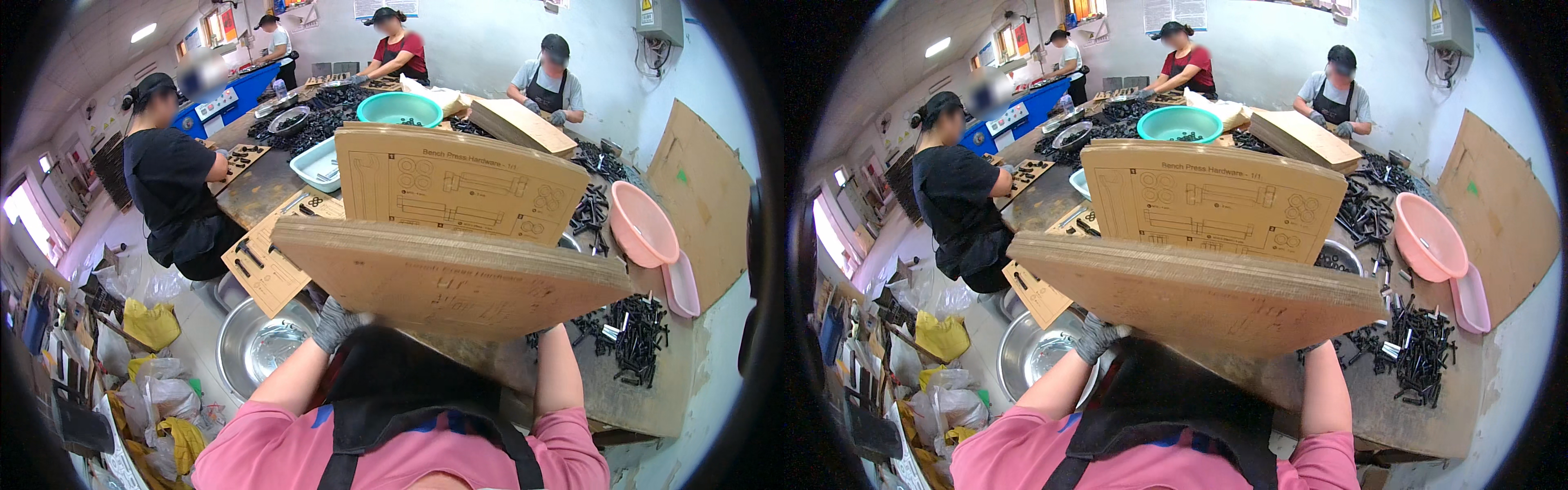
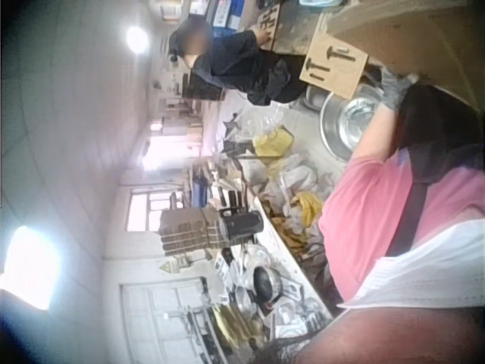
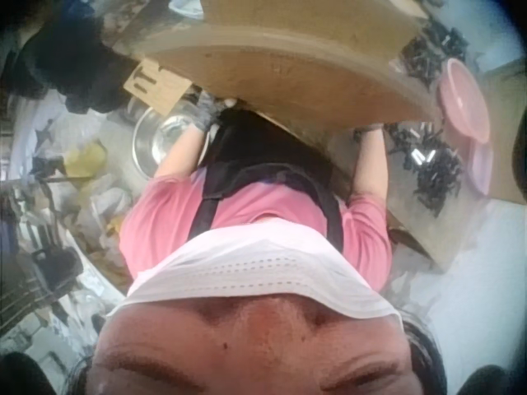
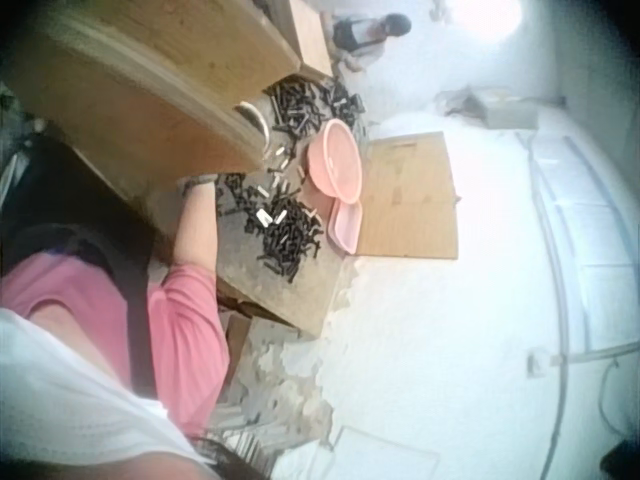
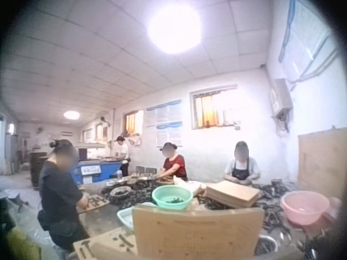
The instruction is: The person assembles small black metal hardware components on a cardboard template, picking parts from piles and bowls and placing them into designated slots. The person repeatedly completes one template and moves to a new one, continuing the assembly process.
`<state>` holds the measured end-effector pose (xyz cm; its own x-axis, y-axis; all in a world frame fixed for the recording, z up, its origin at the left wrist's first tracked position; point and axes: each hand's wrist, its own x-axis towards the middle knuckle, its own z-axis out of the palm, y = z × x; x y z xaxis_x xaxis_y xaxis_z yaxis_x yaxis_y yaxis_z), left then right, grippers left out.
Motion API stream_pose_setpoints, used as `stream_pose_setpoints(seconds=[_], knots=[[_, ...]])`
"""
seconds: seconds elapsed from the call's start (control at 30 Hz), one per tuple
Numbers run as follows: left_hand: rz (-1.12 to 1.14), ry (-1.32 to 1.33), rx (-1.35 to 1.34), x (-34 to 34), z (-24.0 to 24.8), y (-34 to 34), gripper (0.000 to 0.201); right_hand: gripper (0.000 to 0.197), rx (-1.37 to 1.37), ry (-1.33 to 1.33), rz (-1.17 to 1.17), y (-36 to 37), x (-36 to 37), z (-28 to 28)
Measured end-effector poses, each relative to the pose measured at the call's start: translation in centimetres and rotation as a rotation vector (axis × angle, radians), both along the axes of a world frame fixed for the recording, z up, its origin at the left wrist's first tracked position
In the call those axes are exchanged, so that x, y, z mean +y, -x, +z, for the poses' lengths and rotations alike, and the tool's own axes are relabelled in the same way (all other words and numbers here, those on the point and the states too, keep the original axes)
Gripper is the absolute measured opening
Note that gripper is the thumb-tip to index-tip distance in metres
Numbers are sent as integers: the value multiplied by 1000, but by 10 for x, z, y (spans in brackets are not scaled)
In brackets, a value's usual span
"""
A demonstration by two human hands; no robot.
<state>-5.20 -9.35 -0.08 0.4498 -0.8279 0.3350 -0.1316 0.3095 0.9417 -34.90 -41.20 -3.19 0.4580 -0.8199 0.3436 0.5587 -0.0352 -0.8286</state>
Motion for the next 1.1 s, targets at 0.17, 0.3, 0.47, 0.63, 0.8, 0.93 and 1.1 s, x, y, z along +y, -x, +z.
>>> stream_pose_setpoints(seconds=[0.17, 0.3, 0.47, 0.63, 0.8, 0.93, 1.1], knots=[[74, -112, -388, -10, -12, -8, 64, 52, 108, 147, -153, -17, 43, 44], [240, -37, -383, -17, -1, 1, 61, 52, 129, 229, -336, 11, 43, 71], [28, 32, 249, -3, 18, 17, 72, 51, 108, 123, -526, 112, 24, 93], [43, -46, 531, 18, 20, 30, 62, 54, -77, -218, -718, 223, 31, 106], [62, -362, 672, 33, 5, 23, 51, 56, -47, -156, -991, 283, 60, 98], [122, -563, 583, 39, -13, 21, 43, 58, -126, -222, -1021, 302, 89, 84], [111, -632, 539, 44, -23, 18, 43, 61, -238, -293, -964, 307, 109, 79]])
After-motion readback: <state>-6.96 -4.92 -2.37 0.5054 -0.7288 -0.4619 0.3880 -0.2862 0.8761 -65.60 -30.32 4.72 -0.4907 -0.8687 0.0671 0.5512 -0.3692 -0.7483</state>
